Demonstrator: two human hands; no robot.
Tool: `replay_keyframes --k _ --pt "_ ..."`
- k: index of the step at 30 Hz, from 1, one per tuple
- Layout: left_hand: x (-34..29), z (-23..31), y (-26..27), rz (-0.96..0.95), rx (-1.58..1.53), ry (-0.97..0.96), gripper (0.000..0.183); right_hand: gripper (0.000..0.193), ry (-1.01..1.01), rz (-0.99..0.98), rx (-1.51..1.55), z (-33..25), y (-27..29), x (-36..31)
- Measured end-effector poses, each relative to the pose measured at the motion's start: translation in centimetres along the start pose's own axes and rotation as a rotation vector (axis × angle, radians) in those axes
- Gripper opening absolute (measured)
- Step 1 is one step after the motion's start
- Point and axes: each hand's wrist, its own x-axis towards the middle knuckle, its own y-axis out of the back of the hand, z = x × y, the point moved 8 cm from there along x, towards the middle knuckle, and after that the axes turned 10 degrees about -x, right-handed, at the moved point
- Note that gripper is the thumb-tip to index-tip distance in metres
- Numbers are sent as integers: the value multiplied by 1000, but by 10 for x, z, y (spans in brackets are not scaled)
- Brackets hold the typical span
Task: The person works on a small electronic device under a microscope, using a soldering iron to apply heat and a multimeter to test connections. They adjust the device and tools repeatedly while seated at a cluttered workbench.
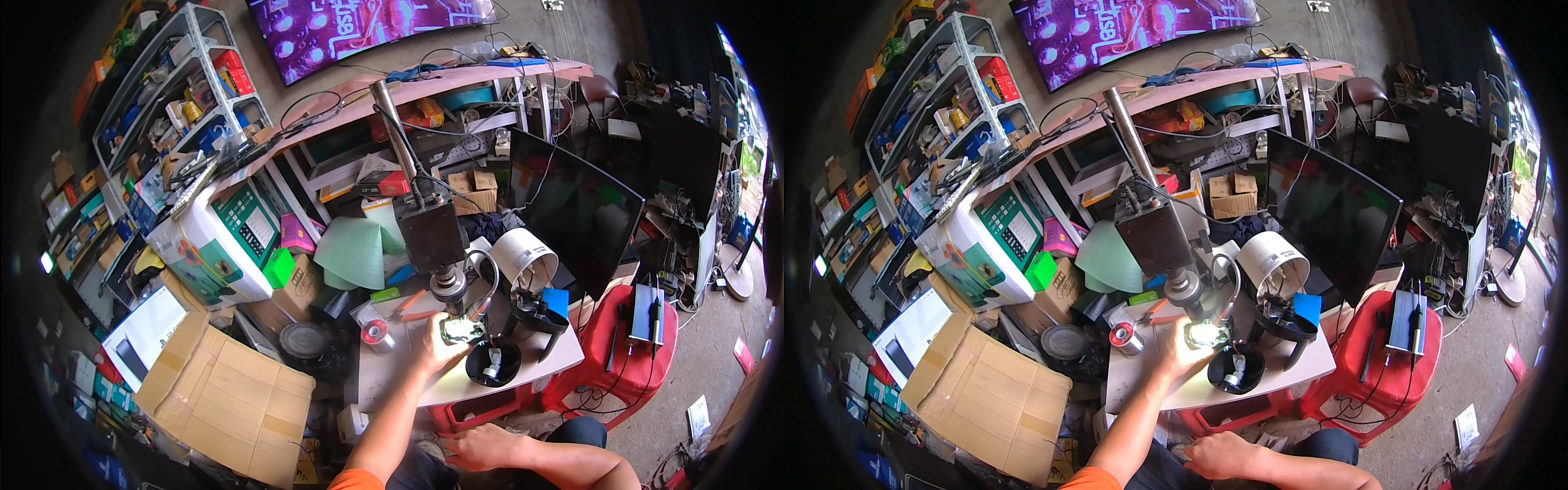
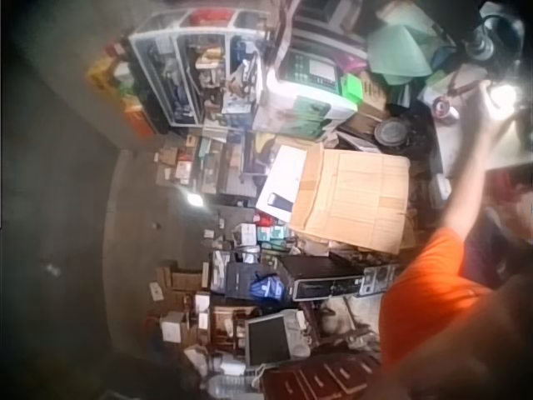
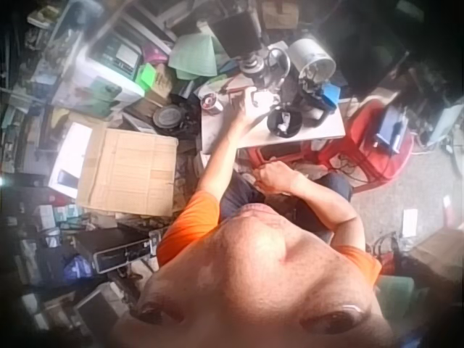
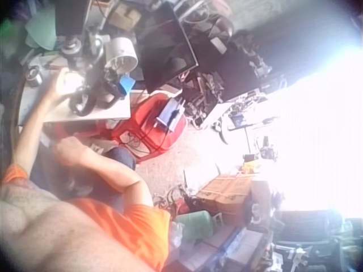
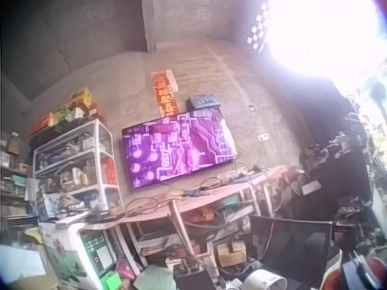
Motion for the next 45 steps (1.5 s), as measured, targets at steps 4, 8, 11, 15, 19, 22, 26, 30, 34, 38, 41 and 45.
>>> replay_keyframes --k 4,8,11,15,19,22,26,30,34,38,41,45 --pt "1 2 0 -1 -17 -21 83 35 -2 -12 2 0 -1 0" --pt "1 4 0 -5 -5 21 83 35 2 -16 9 1 -2 0" --pt "1 4 0 -3 13 -14 83 35 4 -5 -1 1 -2 0" --pt "1 4 0 -7 -14 -18 84 36 7 -5 -3 2 -4 0" --pt "1 1 -1 -17 -35 -5 84 36 -5 -23 2 1 -2 0" --pt "0 0 0 -8 -41 -34 84 36 -7 -25 3 0 2 -1" --pt "1 3 -1 0 -38 -48 84 37 -15 -39 3 1 0 -1" --pt "1 -7 -2 -6 -30 -14 84 37 -8 -15 5 1 1 -2" --pt "0 -8 -2 3 -29 -3 84 37 -5 -4 6 3 -1 -2" --pt "0 -5 -2 -2 -22 26 84 37 -7 -3 0 1 2 -3" --pt "1 -2 -1 -2 2 -11 84 37 -1 4 6 2 2 -3" --pt "2 2 -1 -12 -27 8 83 37 2 22 7 3 0 -3"
